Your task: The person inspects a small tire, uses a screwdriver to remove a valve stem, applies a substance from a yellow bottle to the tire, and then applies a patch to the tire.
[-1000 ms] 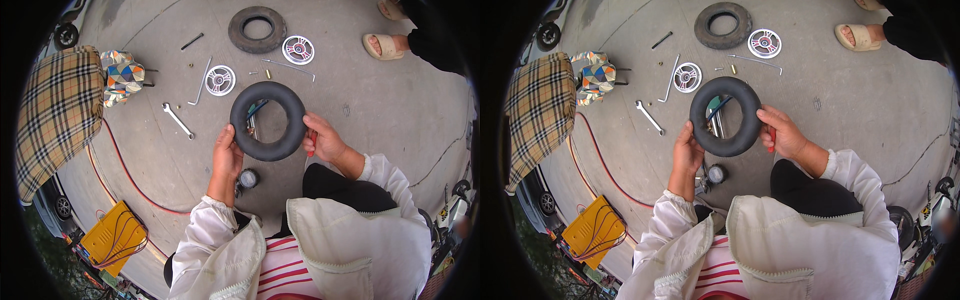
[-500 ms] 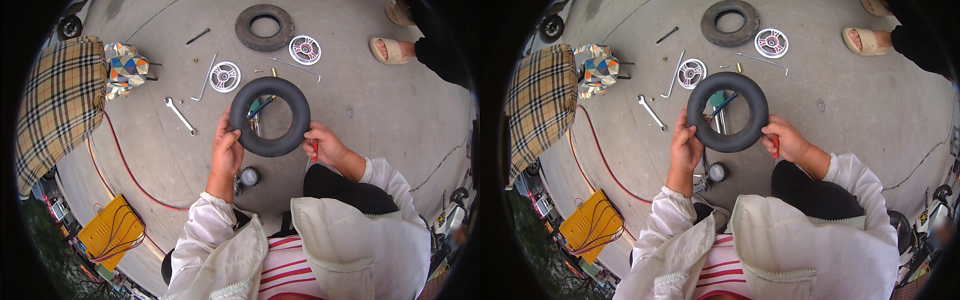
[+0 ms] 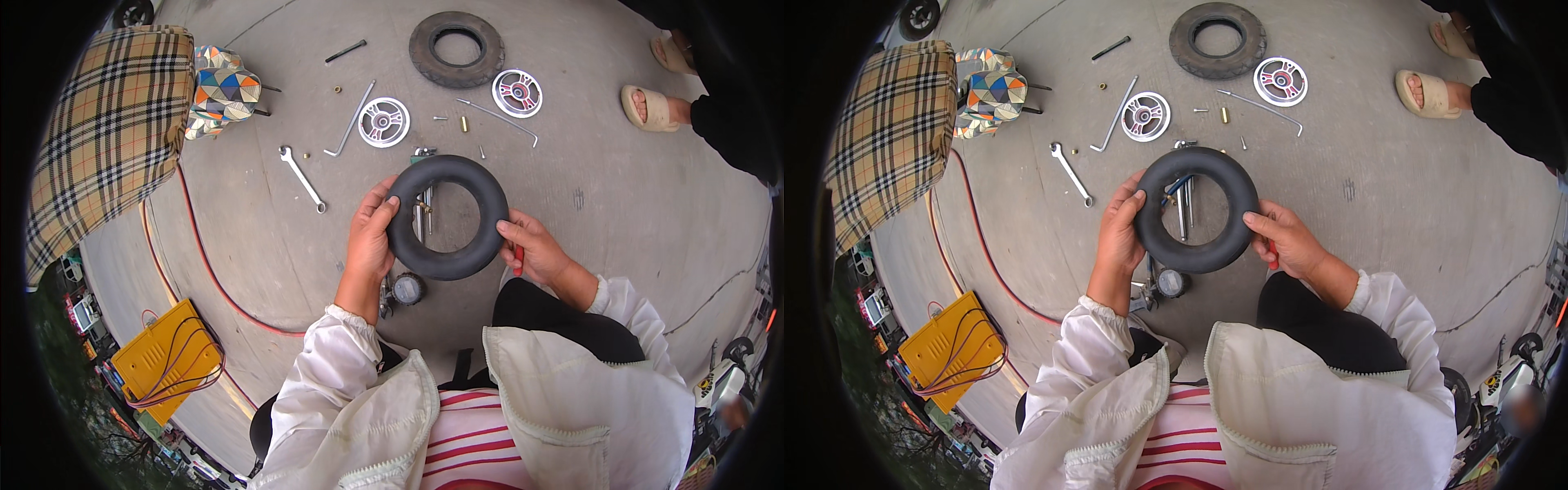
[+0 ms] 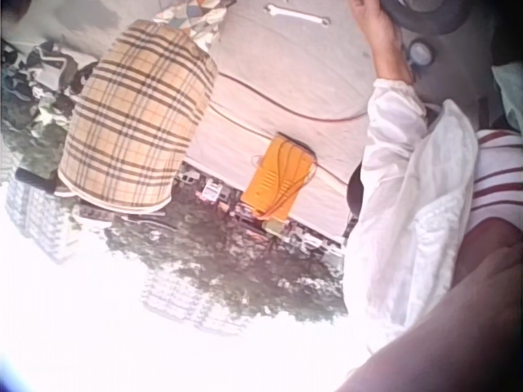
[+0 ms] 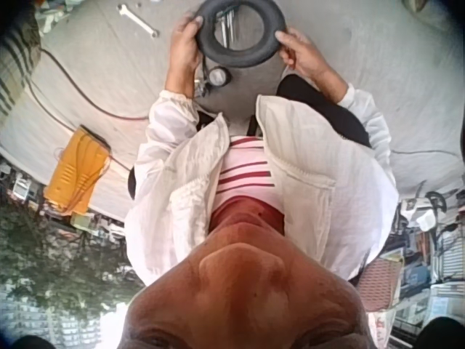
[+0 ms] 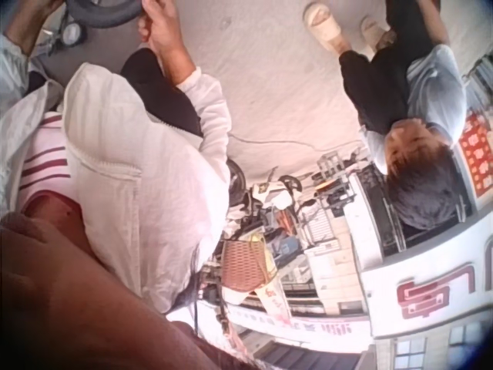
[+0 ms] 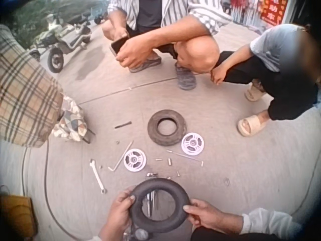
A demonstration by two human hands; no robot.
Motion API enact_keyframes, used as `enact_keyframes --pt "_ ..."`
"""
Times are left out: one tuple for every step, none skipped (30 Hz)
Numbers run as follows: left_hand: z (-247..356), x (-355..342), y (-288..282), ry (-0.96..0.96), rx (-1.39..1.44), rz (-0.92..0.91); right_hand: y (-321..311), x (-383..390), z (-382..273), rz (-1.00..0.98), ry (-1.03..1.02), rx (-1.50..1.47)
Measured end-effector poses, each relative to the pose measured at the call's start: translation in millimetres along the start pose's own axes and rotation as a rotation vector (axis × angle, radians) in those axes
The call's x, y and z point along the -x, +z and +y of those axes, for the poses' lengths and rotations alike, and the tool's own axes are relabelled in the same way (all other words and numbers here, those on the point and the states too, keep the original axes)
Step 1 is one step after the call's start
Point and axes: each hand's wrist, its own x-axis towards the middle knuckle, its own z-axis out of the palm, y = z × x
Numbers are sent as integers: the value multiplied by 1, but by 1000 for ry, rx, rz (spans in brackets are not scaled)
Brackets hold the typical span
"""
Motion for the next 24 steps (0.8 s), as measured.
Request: enact_keyframes --pt "0 0 0 4 14 -16 -1 0 1 -7 -2 -16" --pt "-1 0 0 7 27 -33 -2 0 2 -6 1 -25" --pt "-1 0 0 9 39 -49 -3 0 2 -2 -4 -34" --pt "-1 0 1 5 41 -54 -3 0 3 -2 6 -42" --pt "0 1 0 1 42 -58 -4 0 3 0 8 -50" --pt "1 1 0 -3 42 -62 -4 0 4 -3 -2 -61" --pt "2 1 0 -3 33 -69 -4 -1 4 7 10 -60" --pt "3 2 1 -5 24 -75 -4 -1 4 12 12 -62" --pt "3 2 1 -8 16 -81 -3 -1 4 9 5 -65" --pt "3 2 1 -8 18 -80 -3 -1 5 18 12 -67" --pt "3 2 2 -8 21 -79 -4 -1 5 18 9 -69" --pt "3 2 2 -4 23 -82 -4 -1 5 18 -2 -71" --pt "3 2 3 -8 23 -77 -4 -1 6 19 5 -69" --pt "3 2 3 -8 22 -76 -4 -1 6 21 4 -66" --pt "2 2 3 -6 20 -73 -4 -1 6 23 -9 -64" --pt "2 2 3 -13 26 -71 -4 -1 7 29 4 -63" --pt "1 2 3 -17 30 -66 -4 -1 7 34 6 -62" --pt "1 2 3 -20 32 -57 -4 -1 7 31 0 -61" --pt "0 2 3 -22 35 -56 -4 0 6 41 10 -60" --pt "0 1 3 -22 36 -52 -3 0 6 44 12 -57" --pt "-1 1 3 -23 36 -48 -3 0 5 48 7 -53" --pt "-2 1 3 -26 36 -47 -2 0 5 52 18 -50" --pt "-2 0 2 -30 35 -47 -2 1 4 58 22 -46" --pt "-3 0 2 -32 33 -43 -2 1 4 64 26 -41"
